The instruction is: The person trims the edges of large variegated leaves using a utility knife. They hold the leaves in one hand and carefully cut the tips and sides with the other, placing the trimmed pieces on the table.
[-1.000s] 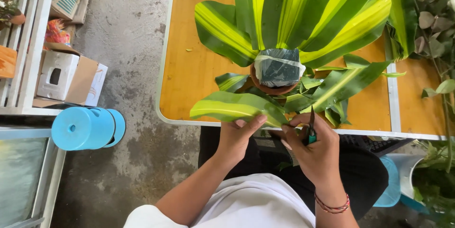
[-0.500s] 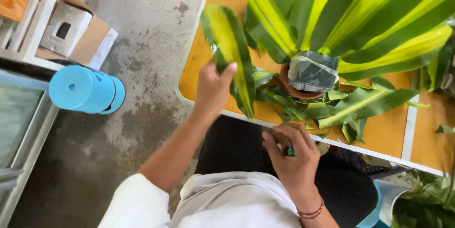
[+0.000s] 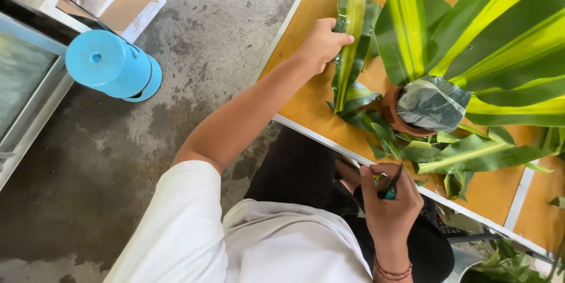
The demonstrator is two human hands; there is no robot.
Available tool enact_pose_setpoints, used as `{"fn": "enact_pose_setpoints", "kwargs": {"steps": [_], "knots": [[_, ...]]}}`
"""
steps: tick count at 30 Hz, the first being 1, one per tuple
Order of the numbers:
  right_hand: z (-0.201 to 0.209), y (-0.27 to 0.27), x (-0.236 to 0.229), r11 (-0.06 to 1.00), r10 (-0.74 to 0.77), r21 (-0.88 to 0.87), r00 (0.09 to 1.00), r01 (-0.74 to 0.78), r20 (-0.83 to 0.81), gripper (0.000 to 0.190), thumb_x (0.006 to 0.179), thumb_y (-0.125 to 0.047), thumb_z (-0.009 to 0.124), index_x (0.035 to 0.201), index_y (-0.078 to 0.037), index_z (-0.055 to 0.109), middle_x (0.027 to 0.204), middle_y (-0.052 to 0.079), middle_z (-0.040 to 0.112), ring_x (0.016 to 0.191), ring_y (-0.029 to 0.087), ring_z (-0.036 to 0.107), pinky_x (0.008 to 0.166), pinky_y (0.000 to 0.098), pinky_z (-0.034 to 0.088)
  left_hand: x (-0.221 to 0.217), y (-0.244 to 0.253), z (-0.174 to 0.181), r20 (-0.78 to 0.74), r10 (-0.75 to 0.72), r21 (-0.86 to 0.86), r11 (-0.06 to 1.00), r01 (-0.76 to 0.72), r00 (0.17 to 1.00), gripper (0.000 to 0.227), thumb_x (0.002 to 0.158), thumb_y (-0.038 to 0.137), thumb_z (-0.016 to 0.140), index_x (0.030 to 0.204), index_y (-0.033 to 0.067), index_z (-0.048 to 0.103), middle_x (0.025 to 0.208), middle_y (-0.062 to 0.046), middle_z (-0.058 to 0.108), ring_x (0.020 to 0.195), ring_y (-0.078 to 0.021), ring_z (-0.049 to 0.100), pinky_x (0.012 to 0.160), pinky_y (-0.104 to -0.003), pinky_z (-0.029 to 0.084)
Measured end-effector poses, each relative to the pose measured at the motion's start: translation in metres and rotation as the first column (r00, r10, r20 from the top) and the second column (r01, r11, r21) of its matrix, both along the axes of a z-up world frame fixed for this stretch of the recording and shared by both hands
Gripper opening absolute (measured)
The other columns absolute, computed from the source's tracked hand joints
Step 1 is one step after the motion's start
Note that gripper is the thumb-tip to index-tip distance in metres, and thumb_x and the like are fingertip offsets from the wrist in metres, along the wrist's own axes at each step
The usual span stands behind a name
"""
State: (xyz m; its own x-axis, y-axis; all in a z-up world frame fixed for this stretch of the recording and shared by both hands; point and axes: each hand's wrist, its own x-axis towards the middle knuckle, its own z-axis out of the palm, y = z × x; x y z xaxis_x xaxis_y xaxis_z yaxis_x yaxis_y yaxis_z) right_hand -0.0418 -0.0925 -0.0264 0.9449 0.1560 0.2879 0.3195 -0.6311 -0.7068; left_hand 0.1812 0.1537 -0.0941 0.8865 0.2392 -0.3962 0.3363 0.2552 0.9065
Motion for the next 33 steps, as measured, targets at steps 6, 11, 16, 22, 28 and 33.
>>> {"fn": "enact_pose_setpoints", "kwargs": {"steps": [6,11,16,22,28,33], "knots": [[0.005,0.000,0.001,1.000,0.010,0.003,0.999,-0.010,-0.034,0.010,0.096,-0.011,0.075,0.090,-0.009,0.068,0.081,0.001,0.066,0.056,0.012,0.050,0.058,0.0274,0.043,-0.012,0.001,0.015,-0.015,-0.006,0.117,0.993,0.008,1.000,0.018,0.092,0.006,0.069,0.078,0.0074,0.057,0.072,-0.007,0.058,0.064,-0.0186,0.056,0.059,-0.034,0.046],[0.008,-0.009,0.002,0.999,-0.002,0.042,0.999,0.003,-0.033,0.008,0.096,-0.010,0.073,0.091,-0.009,0.067,0.082,0.001,0.067,0.057,0.012,0.050,0.058,0.0268,0.043,-0.065,0.000,0.066,0.022,0.146,0.191,0.970,-0.148,0.989,0.008,0.092,0.011,0.068,0.097,0.0040,0.069,0.086,-0.006,0.070,0.076,-0.0175,0.063,0.069,-0.032,0.052],[0.016,-0.011,0.003,0.995,-0.009,0.097,1.000,0.011,-0.026,0.008,0.095,-0.010,0.073,0.092,-0.008,0.066,0.083,0.004,0.067,0.057,0.013,0.050,0.058,0.0268,0.043,-0.133,-0.023,0.119,0.097,0.424,0.047,0.902,-0.430,0.900,0.027,0.087,0.011,0.064,0.113,0.0051,0.064,0.100,-0.008,0.070,0.089,-0.0215,0.068,0.083,-0.034,0.059],[0.029,-0.003,0.003,0.968,0.123,0.183,0.963,-0.169,0.239,0.024,0.091,-0.001,0.078,0.110,-0.004,0.064,0.113,0.018,0.064,0.046,0.009,0.044,0.055,0.0238,0.053,-0.183,-0.081,0.126,0.196,0.379,-0.061,0.925,-0.375,0.904,0.023,0.086,0.010,0.071,0.106,0.0064,0.061,0.093,-0.006,0.070,0.080,-0.0216,0.069,0.075,-0.034,0.060],[0.034,-0.011,0.000,0.977,-0.072,0.210,0.961,0.015,0.266,0.014,0.094,0.013,0.069,0.104,0.004,0.064,0.108,0.024,0.069,0.083,0.028,0.077,0.066,0.0282,0.067,-0.189,-0.115,0.118,0.408,0.063,-0.001,0.998,-0.069,0.911,0.027,0.093,0.020,0.066,0.115,0.0081,0.060,0.108,-0.005,0.068,0.102,-0.0197,0.065,0.093,-0.036,0.053],[0.025,-0.043,-0.004,0.936,-0.198,0.294,0.980,0.195,-0.019,0.017,0.095,-0.005,0.074,0.110,-0.001,0.066,0.070,0.006,0.063,0.058,0.011,0.056,0.056,0.0247,0.046,-0.182,-0.123,0.104,0.747,-0.166,-0.025,0.961,0.277,0.643,0.119,0.084,0.034,0.086,0.162,0.0145,-0.002,0.135,-0.016,0.066,0.136,-0.0297,0.062,0.125,-0.046,0.047]]}}
